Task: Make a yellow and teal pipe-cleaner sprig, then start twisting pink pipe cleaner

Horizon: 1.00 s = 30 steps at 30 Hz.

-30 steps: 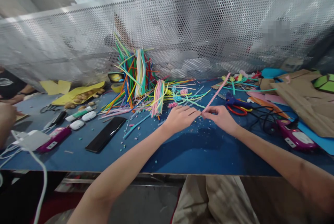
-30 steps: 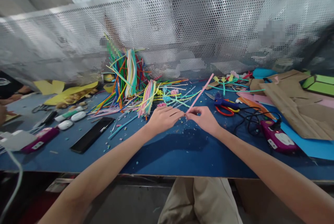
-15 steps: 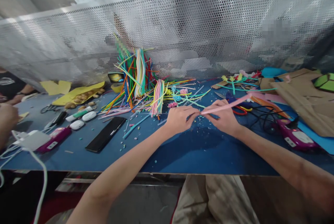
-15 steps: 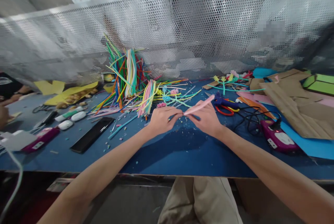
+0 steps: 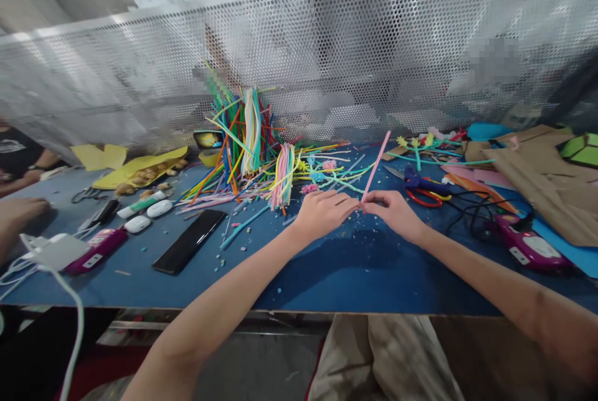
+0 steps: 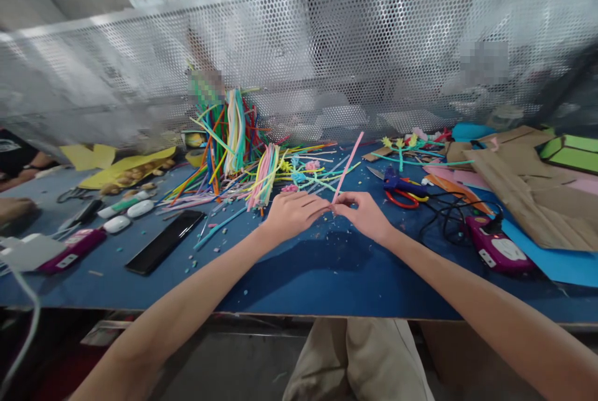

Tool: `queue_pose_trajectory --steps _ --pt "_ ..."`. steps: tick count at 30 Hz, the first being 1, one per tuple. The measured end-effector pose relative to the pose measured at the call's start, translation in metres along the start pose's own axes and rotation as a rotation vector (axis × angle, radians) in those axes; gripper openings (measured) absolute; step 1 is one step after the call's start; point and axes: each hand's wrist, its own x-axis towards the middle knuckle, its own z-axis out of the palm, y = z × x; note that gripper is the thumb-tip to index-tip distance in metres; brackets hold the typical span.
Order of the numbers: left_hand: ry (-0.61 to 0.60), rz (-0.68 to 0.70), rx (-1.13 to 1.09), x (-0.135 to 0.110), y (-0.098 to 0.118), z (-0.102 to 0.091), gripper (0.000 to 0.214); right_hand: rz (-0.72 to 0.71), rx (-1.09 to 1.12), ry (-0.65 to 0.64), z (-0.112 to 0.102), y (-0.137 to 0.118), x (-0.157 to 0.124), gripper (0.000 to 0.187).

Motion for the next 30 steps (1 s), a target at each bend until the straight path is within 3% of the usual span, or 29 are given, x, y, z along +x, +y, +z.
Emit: queue_pose_trajectory --steps 3,7,14,18,23,26,30 --pt "0.003 0.053 0.062 0.000 -0.002 0.000 0.021 0.005 0.021 0.015 -0.001 -0.001 0.001 0.025" --pt "-0.010 0.003 0.003 -0.002 -0.002 0.000 0.020 -0.062 -0.108 0.051 -0.003 -0.001 0.001 0.024" --pt "-0.042 -0.239 -0.304 0.001 0.004 -0.002 0.022 -0.518 -0.604 0.124 -0.014 0.002 -0.004 0.017" --pt "-0.088 -0.308 -0.390 0.004 0.006 -0.006 0.026 -0.635 -0.753 0.129 -0.019 0.000 -0.007 0.019" --pt "-0.085 -0.305 -0.337 0.003 0.008 -0.003 0.025 -0.515 -0.646 0.158 -0.012 -0.005 -0.006 0.015" --pt "-0.026 -0.214 -0.217 0.001 0.006 0.001 0.022 -0.265 -0.409 0.166 -0.005 -0.005 -0.003 0.018" --pt "0.005 -0.039 -0.024 -0.001 0.001 0.003 0.021 0.020 -0.089 0.018 -0.003 -0.002 0.000 0.024"
